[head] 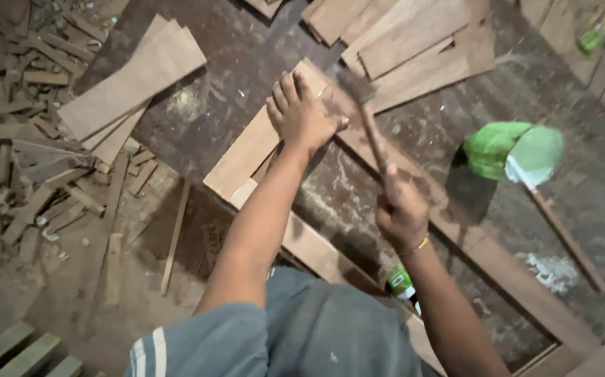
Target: The person assembles a wooden frame by applying adhesive to wood joints, positioning wooden components together, and hammering nails into the wood to secure the structure.
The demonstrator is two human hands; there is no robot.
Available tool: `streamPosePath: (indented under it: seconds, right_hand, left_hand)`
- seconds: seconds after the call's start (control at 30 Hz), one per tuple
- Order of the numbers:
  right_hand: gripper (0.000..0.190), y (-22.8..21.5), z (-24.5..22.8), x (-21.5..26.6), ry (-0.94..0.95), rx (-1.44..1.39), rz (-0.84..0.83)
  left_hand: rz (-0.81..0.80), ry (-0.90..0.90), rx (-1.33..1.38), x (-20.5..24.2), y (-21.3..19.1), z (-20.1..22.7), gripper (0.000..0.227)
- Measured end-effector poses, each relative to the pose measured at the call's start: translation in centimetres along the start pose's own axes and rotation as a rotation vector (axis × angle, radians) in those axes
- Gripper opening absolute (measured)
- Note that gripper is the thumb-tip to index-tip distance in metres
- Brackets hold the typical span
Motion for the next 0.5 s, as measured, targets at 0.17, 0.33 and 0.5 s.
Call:
streamPosePath:
  seconds: [0.17,0.33,0.5]
  right_hand:
    - [0.069,1.9,1.4,-2.2,0.226,-0.053,-0.153]
    - [0.073,6.0,3.3,-2.5,0.320,0.104,-0.303]
    - [0.074,7.0,3.3,-0.5,0.268,-0.085,-0.232]
  left_hand:
    - [0.000,0.013,-0.040,-0.3,0.1,-0.2,0.138]
    - [-0.034,-0.034,-0.070,-0.7,0.8,-0.5,0.138]
    - [0.005,0.003,-0.025,-0.7,1.6,-0.9,0.132]
Point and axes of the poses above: each hand's wrist, its own x-axis away from the middle knuckle, its own y-axis out of the palm, z = x × y, the point moved 10 cm from there along -x, towards the middle knuckle, and after that the axes turned 3 degrees about y, right-handed, at the moved point
